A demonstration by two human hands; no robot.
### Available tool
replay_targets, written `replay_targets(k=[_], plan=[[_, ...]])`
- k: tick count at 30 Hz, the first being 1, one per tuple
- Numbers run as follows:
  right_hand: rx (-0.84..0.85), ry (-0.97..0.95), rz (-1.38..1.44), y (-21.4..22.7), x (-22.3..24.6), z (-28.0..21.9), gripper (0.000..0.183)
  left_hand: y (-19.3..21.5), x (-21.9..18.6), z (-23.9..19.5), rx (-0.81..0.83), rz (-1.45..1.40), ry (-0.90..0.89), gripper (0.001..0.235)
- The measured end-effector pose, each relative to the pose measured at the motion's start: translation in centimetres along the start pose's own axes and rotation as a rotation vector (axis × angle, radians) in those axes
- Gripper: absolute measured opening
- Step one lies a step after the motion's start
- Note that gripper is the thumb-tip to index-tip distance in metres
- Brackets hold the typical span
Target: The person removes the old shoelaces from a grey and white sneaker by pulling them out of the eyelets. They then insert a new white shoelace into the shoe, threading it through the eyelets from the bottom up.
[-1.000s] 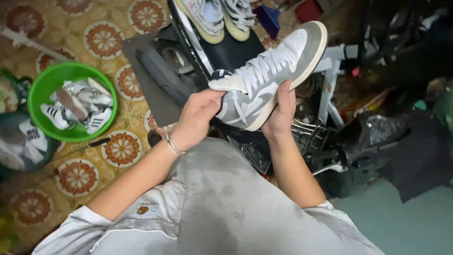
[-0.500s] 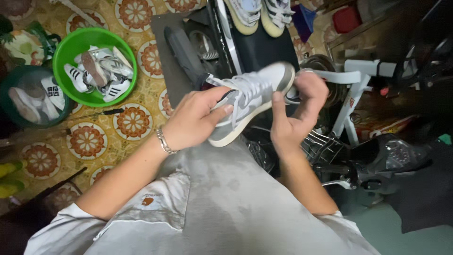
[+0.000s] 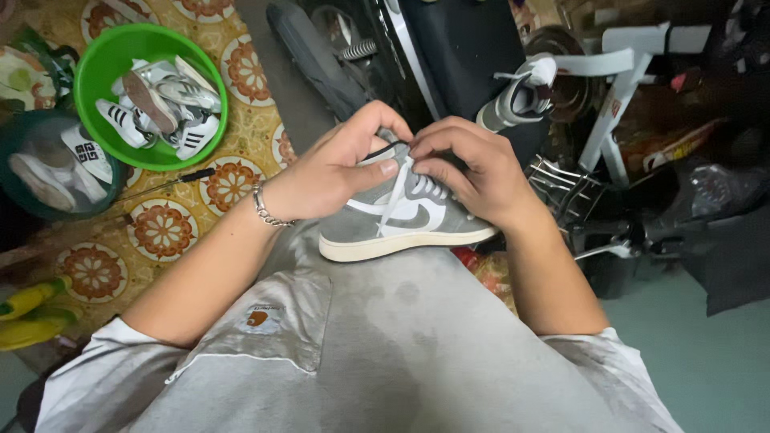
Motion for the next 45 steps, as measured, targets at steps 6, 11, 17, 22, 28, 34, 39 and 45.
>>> replay_targets(k=[6,11,17,22,28,34,39,45], plan=[[0.184,-0.034,-0.02,-1.5,0.8,0.2,0.013,0.1,0.8,-0.3,0.176,-0.007,-0.026,0.027],[0.168,-0.058,-0.08,-2.9,-0.1,-1.4,0.017,0.3,1.1,-1.1,0.258,-0.058,0.004,0.03],[-0.037,-0.195,0.188,-5.7,-3.3,-4.6,0.015,1.3,1.9,-2.1,0.295,-0.112,0.017,0.028],[-0.228,-0.08,0.032,-5.5,1.8,-3.7,0.034,1.3,1.5,-3.2,0.355,-0.167,0.041,0.031],[-0.299,-0.071,-0.143,-6.5,2.6,-4.4,0.013,1.5,2.3,-3.8,0.393,-0.184,0.051,0.031],[0.018,-0.168,-0.052,-8.3,2.4,-3.8,0.038,1.6,2.1,-4.2,0.432,-0.191,0.019,0.032],[-0.049,-0.136,0.312,-9.8,-1.8,-5.0,0.068,0.5,1.4,-4.5,0.469,-0.141,-0.005,0.034],[-0.098,-0.081,0.332,-9.3,-2.3,-5.3,0.062,2.0,4.4,-4.3,0.407,-0.163,-0.017,0.031]])
Point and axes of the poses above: each hand's wrist, its own z-axis towards the middle knuckle, its own y-axis out of the back of the hand, x = y × z, the point moved 9 cm from there along z, towards the middle knuckle, and after that the axes turned 1 degree about x, right-handed, at the moved point
